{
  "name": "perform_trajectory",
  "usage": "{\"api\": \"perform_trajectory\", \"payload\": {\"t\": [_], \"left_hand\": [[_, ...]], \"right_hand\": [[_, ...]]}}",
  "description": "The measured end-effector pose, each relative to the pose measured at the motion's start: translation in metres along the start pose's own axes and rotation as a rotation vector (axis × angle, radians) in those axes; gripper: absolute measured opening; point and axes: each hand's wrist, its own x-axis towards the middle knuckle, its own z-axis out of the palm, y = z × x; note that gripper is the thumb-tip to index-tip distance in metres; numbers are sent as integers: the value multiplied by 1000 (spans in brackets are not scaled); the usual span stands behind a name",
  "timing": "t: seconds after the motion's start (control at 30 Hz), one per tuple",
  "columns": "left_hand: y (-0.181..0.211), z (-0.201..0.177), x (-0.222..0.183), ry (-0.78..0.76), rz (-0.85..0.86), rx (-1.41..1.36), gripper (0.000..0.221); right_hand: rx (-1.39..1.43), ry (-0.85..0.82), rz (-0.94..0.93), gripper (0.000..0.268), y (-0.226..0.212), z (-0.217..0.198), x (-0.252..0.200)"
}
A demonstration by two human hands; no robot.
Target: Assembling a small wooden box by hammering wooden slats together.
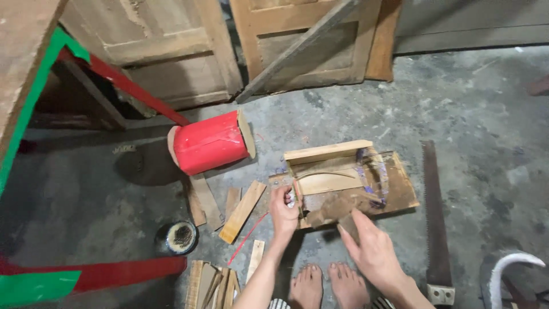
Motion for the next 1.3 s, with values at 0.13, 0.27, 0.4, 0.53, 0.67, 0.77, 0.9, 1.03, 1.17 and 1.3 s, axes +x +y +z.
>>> {"api": "perform_trajectory", "payload": {"t": [0.13,0.27,0.4,0.53,0.67,0.77,0.9,1.03,1.17,1.3], "left_hand": [[9,-6,-3,-11,-1,-71,41],[11,-3,-6,25,-21,-60,29],[21,-9,-5,8,-40,-28,34],[42,-19,-2,-97,-232,27,41],[40,-15,0,1,-206,0,29],[35,-11,0,24,-216,-25,24],[26,-6,-1,58,-191,-30,16],[25,-10,-2,26,-194,-69,21],[22,-5,-1,43,-219,-90,24],[16,-1,-4,64,-203,-77,21]], "right_hand": [[-50,-147,140,59,-5,7,27],[-34,-203,166,57,10,32,42],[25,-220,139,49,2,54,61],[32,-281,239,47,-5,74,74],[11,-307,257,49,-8,84,80],[-21,-290,270,51,-8,89,83],[-72,-249,248,52,2,99,87],[-82,-213,241,50,0,100,90],[-132,-195,267,52,11,99,89],[-152,-206,303,52,25,96,83]]}}
